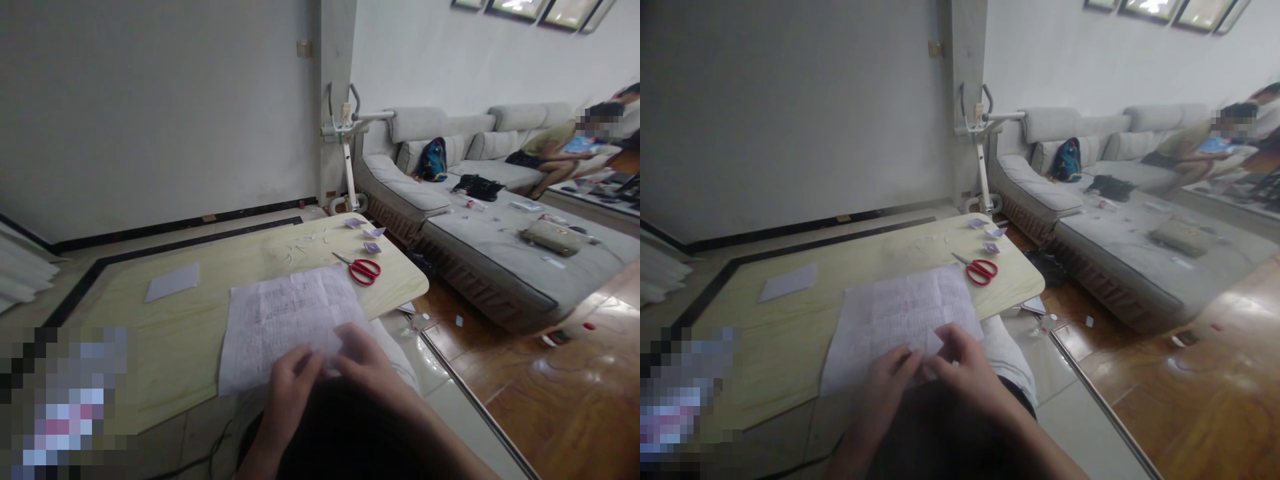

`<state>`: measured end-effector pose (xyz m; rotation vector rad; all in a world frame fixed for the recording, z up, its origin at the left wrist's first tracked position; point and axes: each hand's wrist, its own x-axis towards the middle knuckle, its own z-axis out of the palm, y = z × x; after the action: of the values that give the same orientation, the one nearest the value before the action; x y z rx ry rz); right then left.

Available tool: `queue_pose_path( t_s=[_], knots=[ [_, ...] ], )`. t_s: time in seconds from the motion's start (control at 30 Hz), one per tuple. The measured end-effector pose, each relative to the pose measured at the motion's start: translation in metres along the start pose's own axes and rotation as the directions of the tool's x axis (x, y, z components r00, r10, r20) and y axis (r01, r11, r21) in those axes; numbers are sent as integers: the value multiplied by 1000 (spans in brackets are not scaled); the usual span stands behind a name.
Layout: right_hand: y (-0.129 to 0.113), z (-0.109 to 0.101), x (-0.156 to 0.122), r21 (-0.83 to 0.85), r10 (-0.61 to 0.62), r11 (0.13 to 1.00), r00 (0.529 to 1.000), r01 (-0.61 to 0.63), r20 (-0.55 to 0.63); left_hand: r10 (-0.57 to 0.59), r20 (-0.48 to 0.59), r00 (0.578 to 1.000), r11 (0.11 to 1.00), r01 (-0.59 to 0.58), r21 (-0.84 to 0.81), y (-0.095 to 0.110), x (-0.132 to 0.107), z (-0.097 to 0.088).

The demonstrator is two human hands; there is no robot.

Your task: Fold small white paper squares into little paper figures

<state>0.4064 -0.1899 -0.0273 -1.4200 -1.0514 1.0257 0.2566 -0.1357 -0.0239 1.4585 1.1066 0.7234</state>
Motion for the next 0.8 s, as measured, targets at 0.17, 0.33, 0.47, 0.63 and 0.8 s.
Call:
queue_pose_path(
  t_s=[0.17, 0.33, 0.47, 0.63, 0.8],
  knots=[
    [0, 3, -1, -82, -17, 996, 1000, 19, 25, 10, 25, 1000, 1000, -10, -5, 2, 2, -4],
    [-1, 0, -1, -72, -79, 994, 996, 82, 34, 42, 80, 996, 999, -41, -21, 1, 1, -5],
    [2, -1, -1, -4, -75, 997, 997, 75, 16, 12, 71, 997, 999, -8, -52, -3, 2, -4],
    [4, -2, -3, 29, -15, 999, 999, 14, 48, -27, 44, 999, 992, 32, -125, -8, 3, -4],
    [-5, -12, -7, -115, -220, 966, 970, 231, 98, -43, 77, 996, 981, 57, -188, -14, 5, -5]
  ],
)
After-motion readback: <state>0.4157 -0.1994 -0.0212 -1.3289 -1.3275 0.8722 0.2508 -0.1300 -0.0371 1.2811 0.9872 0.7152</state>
